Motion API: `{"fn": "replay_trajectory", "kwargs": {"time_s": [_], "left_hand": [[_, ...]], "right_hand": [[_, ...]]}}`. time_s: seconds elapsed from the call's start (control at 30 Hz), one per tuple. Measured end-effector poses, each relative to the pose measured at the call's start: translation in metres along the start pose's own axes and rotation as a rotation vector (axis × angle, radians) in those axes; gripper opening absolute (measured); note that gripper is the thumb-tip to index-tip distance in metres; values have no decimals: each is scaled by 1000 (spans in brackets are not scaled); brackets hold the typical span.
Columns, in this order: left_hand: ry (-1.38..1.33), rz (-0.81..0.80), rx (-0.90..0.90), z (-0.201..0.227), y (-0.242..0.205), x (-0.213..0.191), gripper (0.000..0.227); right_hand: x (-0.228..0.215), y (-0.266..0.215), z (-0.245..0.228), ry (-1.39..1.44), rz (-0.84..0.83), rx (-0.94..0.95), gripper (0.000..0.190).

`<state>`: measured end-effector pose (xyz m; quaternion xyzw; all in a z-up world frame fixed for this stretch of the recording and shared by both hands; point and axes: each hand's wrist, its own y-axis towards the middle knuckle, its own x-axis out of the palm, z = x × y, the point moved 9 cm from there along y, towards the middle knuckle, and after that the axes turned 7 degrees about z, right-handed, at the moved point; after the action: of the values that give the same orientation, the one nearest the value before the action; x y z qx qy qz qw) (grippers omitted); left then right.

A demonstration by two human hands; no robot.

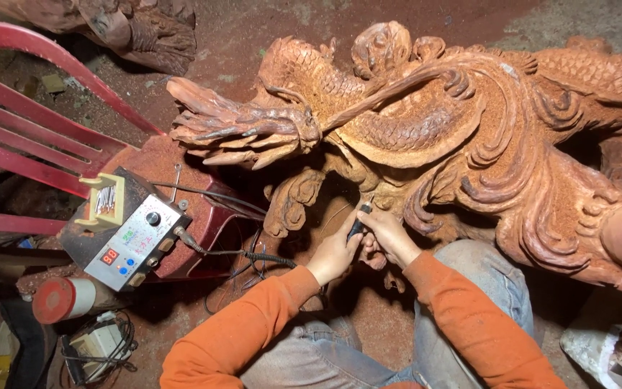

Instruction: Using a rotary power tool to carve intricate details and textures into a large wooden dragon sculpture.

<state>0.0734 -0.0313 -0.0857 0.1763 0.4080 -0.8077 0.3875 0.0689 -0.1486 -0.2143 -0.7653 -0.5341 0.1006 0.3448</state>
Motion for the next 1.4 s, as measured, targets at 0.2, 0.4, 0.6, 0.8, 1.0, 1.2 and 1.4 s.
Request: {"fn": "replay_trajectory", "kwargs": {"time_s": [0.2, 0.4, 0.6, 0.8, 1.0, 1.2, 1.4], "left_hand": [[-17, -2, -15, -15, 6, 11, 60], [-48, 2, -22, 8, -11, -5, 60], [-9, 14, -7, 7, -6, -5, 60], [-2, 21, 4, 5, -5, -4, 60], [-48, -1, -5, -3, -5, 3, 61], [-30, -5, -2, 8, -9, -5, 61], [28, 11, 61, 4, 1, -5, 61]], "right_hand": [[0, -4, 4, -52, -14, 59, 52], [1, 1, 9, -28, -35, 57, 50], [1, 3, 5, 8, -23, 32, 51], [1, 3, 5, -13, -27, 37, 51], [0, -5, 4, -46, -22, 70, 51], [2, 0, 4, -11, -21, 58, 47], [4, 2, -1, 19, -17, 31, 43]]}}
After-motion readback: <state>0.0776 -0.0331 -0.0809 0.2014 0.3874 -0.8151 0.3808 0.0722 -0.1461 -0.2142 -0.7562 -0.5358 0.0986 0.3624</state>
